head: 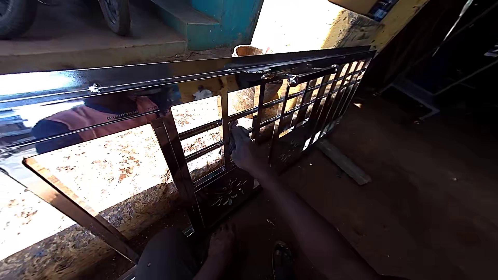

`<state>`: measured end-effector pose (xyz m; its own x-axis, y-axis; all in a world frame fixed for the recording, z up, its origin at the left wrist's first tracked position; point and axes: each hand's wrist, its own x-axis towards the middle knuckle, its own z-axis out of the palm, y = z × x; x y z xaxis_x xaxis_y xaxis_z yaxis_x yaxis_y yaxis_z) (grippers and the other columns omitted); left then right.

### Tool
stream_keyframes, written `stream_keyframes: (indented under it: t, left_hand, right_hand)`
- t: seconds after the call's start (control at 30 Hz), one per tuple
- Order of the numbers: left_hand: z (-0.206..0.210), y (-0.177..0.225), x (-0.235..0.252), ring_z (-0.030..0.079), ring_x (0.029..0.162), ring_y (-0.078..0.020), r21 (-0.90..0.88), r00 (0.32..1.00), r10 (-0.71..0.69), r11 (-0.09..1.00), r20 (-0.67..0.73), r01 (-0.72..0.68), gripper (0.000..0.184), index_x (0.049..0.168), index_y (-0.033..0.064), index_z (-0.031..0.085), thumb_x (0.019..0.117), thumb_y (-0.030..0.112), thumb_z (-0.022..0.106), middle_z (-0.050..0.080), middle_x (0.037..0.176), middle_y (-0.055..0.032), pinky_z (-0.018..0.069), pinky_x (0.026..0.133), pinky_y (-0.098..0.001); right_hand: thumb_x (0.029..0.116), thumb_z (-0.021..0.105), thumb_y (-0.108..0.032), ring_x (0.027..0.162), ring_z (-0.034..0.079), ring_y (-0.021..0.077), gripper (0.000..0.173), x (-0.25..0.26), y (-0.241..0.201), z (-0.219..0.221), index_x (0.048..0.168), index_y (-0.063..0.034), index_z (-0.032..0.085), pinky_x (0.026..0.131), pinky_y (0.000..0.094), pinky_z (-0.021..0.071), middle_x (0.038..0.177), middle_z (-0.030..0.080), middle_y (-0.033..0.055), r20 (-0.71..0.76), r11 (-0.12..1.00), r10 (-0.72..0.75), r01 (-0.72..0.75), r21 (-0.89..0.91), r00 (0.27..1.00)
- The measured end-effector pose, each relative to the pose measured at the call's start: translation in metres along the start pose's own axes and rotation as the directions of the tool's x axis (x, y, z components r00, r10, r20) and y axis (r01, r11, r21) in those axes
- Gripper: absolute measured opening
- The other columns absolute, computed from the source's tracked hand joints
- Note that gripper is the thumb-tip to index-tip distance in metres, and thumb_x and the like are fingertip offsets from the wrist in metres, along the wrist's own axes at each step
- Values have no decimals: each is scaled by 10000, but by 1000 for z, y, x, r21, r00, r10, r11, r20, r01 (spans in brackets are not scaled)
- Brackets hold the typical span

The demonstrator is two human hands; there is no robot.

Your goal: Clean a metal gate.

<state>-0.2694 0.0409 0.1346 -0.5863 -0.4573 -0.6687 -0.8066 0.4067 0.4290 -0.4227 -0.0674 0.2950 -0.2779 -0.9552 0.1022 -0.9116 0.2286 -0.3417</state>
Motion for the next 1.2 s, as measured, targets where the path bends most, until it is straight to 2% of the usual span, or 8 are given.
stream_keyframes:
  t: [0.17, 0.27, 0.43, 0.5, 0.57, 0.73, 0.83, 1.2]
  left_hand:
    - [-2, -2, 0, 525, 1350, -389, -14, 1000, -7, 1000, -23, 7, 717, 1513, 53, 422, 947, 422, 663, 510, 1482, -219, 458, 1077, -554]
    - [-3, 3, 0, 512, 1362, -390, -32, 1000, 0, 999, -17, -1, 726, 1525, 63, 407, 944, 413, 668, 494, 1497, -214, 458, 1077, -553]
    - [-8, 2, 1, 509, 1371, -376, -52, 999, 3, 999, -34, -5, 706, 1532, 65, 410, 965, 417, 641, 501, 1498, -206, 453, 1086, -545]
    - [-5, 7, 0, 512, 1364, -386, -47, 1000, 24, 999, -6, -24, 705, 1528, 60, 405, 967, 420, 638, 498, 1497, -210, 453, 1082, -553]
    - [-8, 9, -3, 519, 1355, -409, -46, 998, 54, 998, 20, -53, 696, 1529, 55, 401, 968, 407, 615, 476, 1521, -221, 445, 1080, -579]
    - [-8, 5, -7, 544, 1325, -421, -68, 998, 45, 997, 34, -42, 652, 1507, 54, 443, 978, 398, 607, 516, 1477, -242, 461, 1060, -580]
    - [-10, 1, -5, 532, 1341, -422, -73, 998, 54, 996, 19, -53, 663, 1512, 52, 429, 975, 402, 596, 495, 1499, -238, 455, 1068, -583]
    - [-10, 2, -11, 519, 1357, -382, -87, 1000, 22, 996, 12, -21, 698, 1518, 59, 429, 958, 414, 650, 516, 1481, -210, 448, 1087, -553]
  right_hand:
    - [968, 573, 22, 959, 709, 248, 351, -19, 18, -20, 1305, -41, 645, 836, 483, 570, 1095, 728, 161, -286, 860, 2, 144, 489, 958]
    - [912, 546, 81, 1229, 637, 310, 550, -8, 18, -21, 1457, 33, 493, 985, 470, 546, 1423, 584, 209, -569, 950, -83, 237, 201, 818]
    - [911, 639, 8, 1274, 587, 283, 975, 9, -18, -48, 1661, -91, 23, 909, 490, 562, 1730, 113, 35, 84, 968, -55, 32, 250, 995]
    - [915, 524, 21, 690, 595, 95, 696, 16, -25, -57, 1573, -126, 355, 543, 255, 487, 1111, 628, -11, 178, 747, -94, -49, 663, 979]
    - [943, 363, -38, 408, 452, 56, 518, 23, -25, -55, 1451, -82, 453, 365, 185, 350, 721, 601, 61, 255, 478, -137, -161, 863, 957]
    - [1095, 381, -218, 1290, 604, 230, 421, 57, 14, -28, 1360, -8, 633, 1121, 437, 434, 1428, 618, 139, -313, 944, -189, 260, 204, 931]
    - [1099, 337, -247, 1071, 684, 323, 439, 80, 10, -34, 1065, -18, 710, 1003, 532, 482, 1036, 729, 174, -333, 995, -75, 92, 35, 940]
    - [988, 603, -102, 1125, 694, 346, 283, 60, 13, -28, 1244, -40, 703, 938, 527, 561, 1203, 718, 174, -472, 990, -141, 132, -52, 870]
